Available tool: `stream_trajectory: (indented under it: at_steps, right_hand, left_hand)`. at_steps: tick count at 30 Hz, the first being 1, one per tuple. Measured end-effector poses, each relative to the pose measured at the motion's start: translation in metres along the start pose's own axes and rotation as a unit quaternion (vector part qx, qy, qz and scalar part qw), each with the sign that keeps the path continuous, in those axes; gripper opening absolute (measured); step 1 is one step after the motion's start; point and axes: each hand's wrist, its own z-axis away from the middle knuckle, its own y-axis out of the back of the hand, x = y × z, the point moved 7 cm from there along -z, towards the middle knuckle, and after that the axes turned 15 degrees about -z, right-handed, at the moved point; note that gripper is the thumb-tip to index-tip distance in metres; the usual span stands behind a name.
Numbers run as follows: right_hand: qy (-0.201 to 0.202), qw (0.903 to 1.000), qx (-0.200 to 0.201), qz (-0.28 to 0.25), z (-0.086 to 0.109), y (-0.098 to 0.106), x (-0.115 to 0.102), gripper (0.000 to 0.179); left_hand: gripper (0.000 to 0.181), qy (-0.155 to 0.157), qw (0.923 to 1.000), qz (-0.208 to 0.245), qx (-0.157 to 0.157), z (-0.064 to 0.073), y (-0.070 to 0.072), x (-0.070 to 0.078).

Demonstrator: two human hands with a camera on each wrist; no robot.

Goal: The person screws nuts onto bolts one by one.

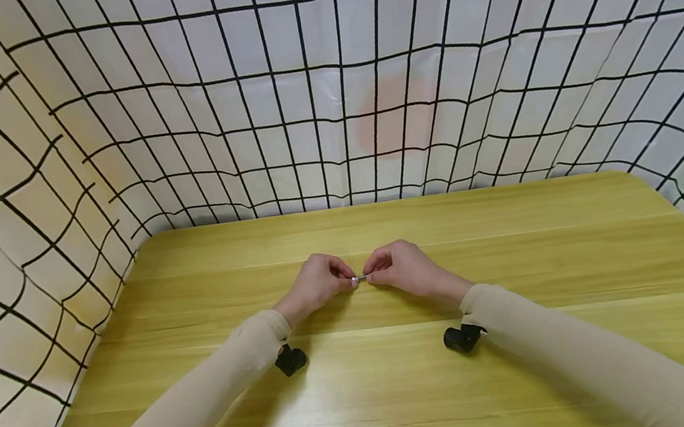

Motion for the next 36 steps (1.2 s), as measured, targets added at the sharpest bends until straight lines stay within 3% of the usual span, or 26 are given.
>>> stream_trajectory:
  at_steps: [11, 25, 32, 36]
  right_hand:
    - [-0.01, 0.9994, 0.001, 0.033, 0.002, 0.0, 0.001, 0.005]
    - [-0.014, 0.9993, 0.002, 0.034, 0.003, -0.004, -0.001, 0.007]
    - [-0.019, 0.9993, 0.006, 0.033, 0.003, -0.005, -0.002, 0.008]
    - [-0.025, 0.9994, 0.007, 0.022, 0.003, -0.004, -0.001, 0.008]
  left_hand:
    - [0.005, -0.007, 0.9996, 0.025, -0.008, 0.001, -0.001, -0.003]
    - [0.005, -0.003, 0.9994, 0.032, -0.014, 0.005, 0.001, -0.004]
    - [0.007, 0.025, 0.9981, 0.054, -0.012, 0.007, 0.003, -0.011]
    - [0.008, 0.025, 0.9974, 0.066, -0.014, 0.008, 0.003, -0.013]
